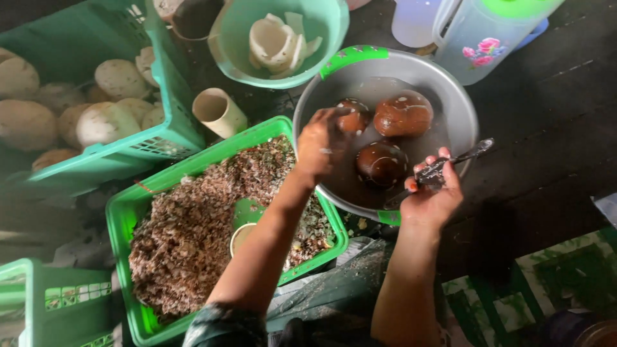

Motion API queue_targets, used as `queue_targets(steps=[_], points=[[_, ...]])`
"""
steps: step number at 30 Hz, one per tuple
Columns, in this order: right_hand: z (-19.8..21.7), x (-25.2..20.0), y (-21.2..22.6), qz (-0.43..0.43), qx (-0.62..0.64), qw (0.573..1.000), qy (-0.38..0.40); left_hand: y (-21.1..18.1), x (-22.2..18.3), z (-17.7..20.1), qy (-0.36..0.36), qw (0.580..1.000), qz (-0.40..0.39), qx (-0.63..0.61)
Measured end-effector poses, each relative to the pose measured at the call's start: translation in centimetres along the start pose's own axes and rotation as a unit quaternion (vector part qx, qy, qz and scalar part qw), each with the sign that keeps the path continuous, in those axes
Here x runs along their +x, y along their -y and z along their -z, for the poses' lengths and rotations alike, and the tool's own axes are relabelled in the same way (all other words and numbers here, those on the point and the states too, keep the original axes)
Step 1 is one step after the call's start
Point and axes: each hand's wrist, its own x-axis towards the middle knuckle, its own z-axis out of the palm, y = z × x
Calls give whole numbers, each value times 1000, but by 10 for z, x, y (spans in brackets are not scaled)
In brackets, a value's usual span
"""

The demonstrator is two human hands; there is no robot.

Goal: A person is manually cleaning and processing coconuts by scraping off outer layers with a tool and washing them in a bowl of water.

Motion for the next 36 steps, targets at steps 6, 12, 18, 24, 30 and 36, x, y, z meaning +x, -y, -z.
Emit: queue_targets(steps=[6,12,18,24,30,36], points=[[-17,-12,-3,12,-16,999,-37,-75,40,-83,93,990,-100,-18],[-2,2,-10,3,22,998,-51,-87,66,-136,192,914,-90,345],[-11,-2,-11,-23,1,999,-48,-47,91,-132,148,980,-3,136],[-20,-11,-7,-12,0,999,-51,-33,99,-151,61,864,227,-445],[-29,-15,-8,-28,-11,998,-57,-77,62,-48,80,559,267,-781],[-25,-9,-16,-43,-19,998,-31,-7,50,-64,31,602,124,-788]])
